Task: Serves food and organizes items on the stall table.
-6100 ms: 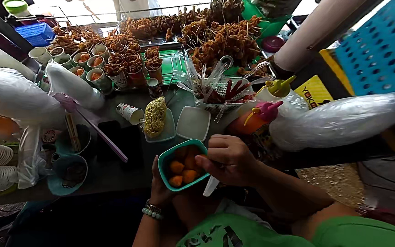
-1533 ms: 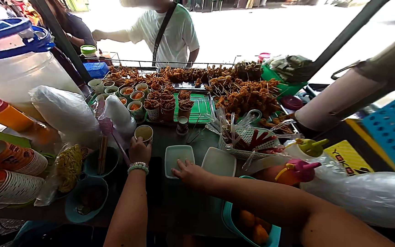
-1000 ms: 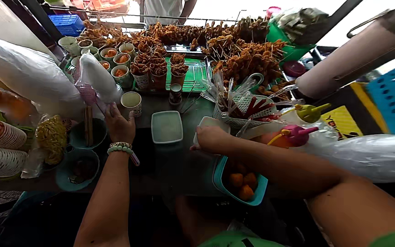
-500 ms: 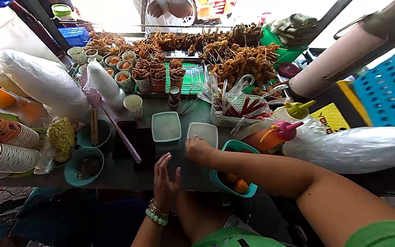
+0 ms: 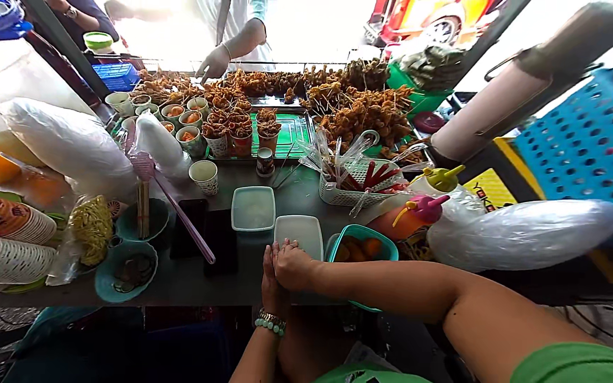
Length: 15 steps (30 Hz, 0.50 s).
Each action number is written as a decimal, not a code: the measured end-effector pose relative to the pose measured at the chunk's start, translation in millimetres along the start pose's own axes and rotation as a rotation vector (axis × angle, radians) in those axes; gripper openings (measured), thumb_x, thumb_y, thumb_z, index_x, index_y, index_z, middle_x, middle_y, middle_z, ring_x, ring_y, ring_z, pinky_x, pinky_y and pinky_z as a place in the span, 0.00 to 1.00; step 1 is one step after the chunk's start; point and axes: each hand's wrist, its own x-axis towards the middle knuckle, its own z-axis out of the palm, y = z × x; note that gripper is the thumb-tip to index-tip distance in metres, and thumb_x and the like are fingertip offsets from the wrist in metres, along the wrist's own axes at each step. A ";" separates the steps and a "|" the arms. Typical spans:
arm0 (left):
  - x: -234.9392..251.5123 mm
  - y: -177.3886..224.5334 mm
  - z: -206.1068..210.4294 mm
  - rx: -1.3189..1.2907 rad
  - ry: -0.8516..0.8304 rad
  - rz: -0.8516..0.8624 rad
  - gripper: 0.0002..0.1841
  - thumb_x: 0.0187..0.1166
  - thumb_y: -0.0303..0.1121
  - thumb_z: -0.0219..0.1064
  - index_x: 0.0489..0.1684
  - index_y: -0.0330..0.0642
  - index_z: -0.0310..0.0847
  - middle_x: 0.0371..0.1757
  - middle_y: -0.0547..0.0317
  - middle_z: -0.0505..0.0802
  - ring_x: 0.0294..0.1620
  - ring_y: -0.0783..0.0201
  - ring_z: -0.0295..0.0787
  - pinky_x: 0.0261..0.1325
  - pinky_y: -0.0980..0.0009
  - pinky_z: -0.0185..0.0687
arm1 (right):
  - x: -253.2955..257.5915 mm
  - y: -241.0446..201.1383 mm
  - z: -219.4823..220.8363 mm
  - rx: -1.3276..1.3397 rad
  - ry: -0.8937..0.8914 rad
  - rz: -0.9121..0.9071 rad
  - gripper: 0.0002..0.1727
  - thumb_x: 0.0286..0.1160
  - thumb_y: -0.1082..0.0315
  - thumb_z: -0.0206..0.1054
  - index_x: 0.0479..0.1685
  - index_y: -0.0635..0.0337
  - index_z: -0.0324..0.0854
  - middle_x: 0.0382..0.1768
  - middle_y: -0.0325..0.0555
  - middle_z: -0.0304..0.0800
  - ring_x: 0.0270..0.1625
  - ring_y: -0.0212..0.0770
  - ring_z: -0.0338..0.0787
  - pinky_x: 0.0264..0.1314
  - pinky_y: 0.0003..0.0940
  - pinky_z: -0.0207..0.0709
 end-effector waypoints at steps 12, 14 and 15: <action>36.0 -123.0 11.7 0.232 0.147 0.488 0.37 0.68 0.21 0.74 0.80 0.15 0.63 0.73 0.27 0.83 0.74 0.43 0.84 0.79 0.57 0.75 | -22.9 28.3 21.3 0.101 0.538 -0.196 0.23 0.87 0.75 0.49 0.73 0.84 0.72 0.53 0.79 0.88 0.57 0.72 0.92 0.58 0.55 0.85; 36.4 -122.0 13.6 0.241 0.155 0.483 0.35 0.68 0.20 0.73 0.78 0.15 0.65 0.71 0.26 0.84 0.72 0.41 0.86 0.78 0.55 0.76 | -21.4 28.7 32.1 0.067 0.670 -0.204 0.20 0.84 0.76 0.53 0.66 0.83 0.78 0.48 0.76 0.91 0.51 0.69 0.95 0.52 0.53 0.88; 37.3 -122.2 14.7 0.254 0.161 0.483 0.34 0.68 0.19 0.73 0.77 0.15 0.66 0.70 0.26 0.85 0.71 0.40 0.86 0.77 0.54 0.77 | -19.8 29.3 37.6 0.046 0.736 -0.213 0.19 0.82 0.77 0.55 0.62 0.83 0.81 0.45 0.75 0.91 0.48 0.68 0.95 0.48 0.52 0.89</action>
